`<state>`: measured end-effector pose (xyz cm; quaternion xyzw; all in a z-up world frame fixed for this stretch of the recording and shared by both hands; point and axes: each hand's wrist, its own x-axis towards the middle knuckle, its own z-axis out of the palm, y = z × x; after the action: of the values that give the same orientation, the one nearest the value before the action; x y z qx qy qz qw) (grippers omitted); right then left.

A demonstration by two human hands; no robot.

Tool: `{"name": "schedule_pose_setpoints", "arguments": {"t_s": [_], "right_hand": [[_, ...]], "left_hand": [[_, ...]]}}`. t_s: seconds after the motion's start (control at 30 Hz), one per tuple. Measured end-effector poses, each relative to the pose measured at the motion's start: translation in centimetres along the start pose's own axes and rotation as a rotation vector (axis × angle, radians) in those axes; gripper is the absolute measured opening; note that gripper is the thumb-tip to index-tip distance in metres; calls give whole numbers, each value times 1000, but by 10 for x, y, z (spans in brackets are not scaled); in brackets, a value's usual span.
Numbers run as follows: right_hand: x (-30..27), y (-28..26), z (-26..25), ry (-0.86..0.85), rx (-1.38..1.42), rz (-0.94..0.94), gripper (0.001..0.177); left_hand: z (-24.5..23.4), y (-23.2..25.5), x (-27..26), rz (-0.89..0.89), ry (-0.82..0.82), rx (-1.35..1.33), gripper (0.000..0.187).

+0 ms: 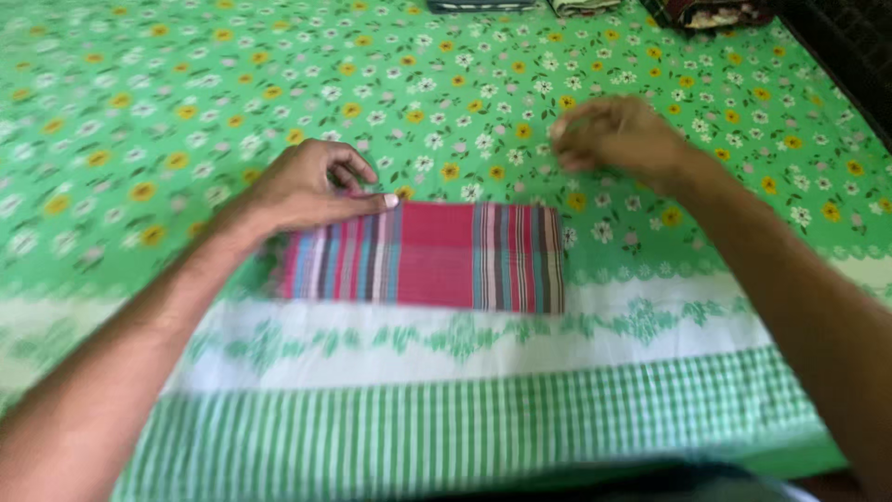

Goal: The person folds several patterned cloths on a green floral bedsheet. They fold each cloth by hand, aligning edges and pressing folds, then stack them into a neat pile.

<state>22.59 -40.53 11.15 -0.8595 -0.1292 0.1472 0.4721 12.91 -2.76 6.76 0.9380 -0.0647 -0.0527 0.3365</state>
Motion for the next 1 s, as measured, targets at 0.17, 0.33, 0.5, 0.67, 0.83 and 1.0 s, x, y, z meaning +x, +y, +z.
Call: {"name": "schedule_pose_setpoints", "arguments": {"t_s": [0.17, 0.33, 0.5, 0.67, 0.83, 1.0], "right_hand": [[78, 21, -37, 130, -160, -159, 27], [107, 44, -14, 238, -290, -273, 21], [105, 48, 24, 575, -470, -326, 17], [95, 29, 30, 599, -526, -369, 9], [97, 34, 25, 537, -411, -330, 15], [113, 77, -4, 478, 431, -263, 12]], "left_hand": [[-12, 28, 80, 97, -368, 162, 54], [18, 49, 133, 5, -545, -179, 53], [35, 54, 163, -210, -525, -250, 61], [34, 58, 169, -327, -520, -290, 66], [32, 66, 174, -442, -524, -320, 70], [26, 74, 177, -527, -532, -346, 67]]}}
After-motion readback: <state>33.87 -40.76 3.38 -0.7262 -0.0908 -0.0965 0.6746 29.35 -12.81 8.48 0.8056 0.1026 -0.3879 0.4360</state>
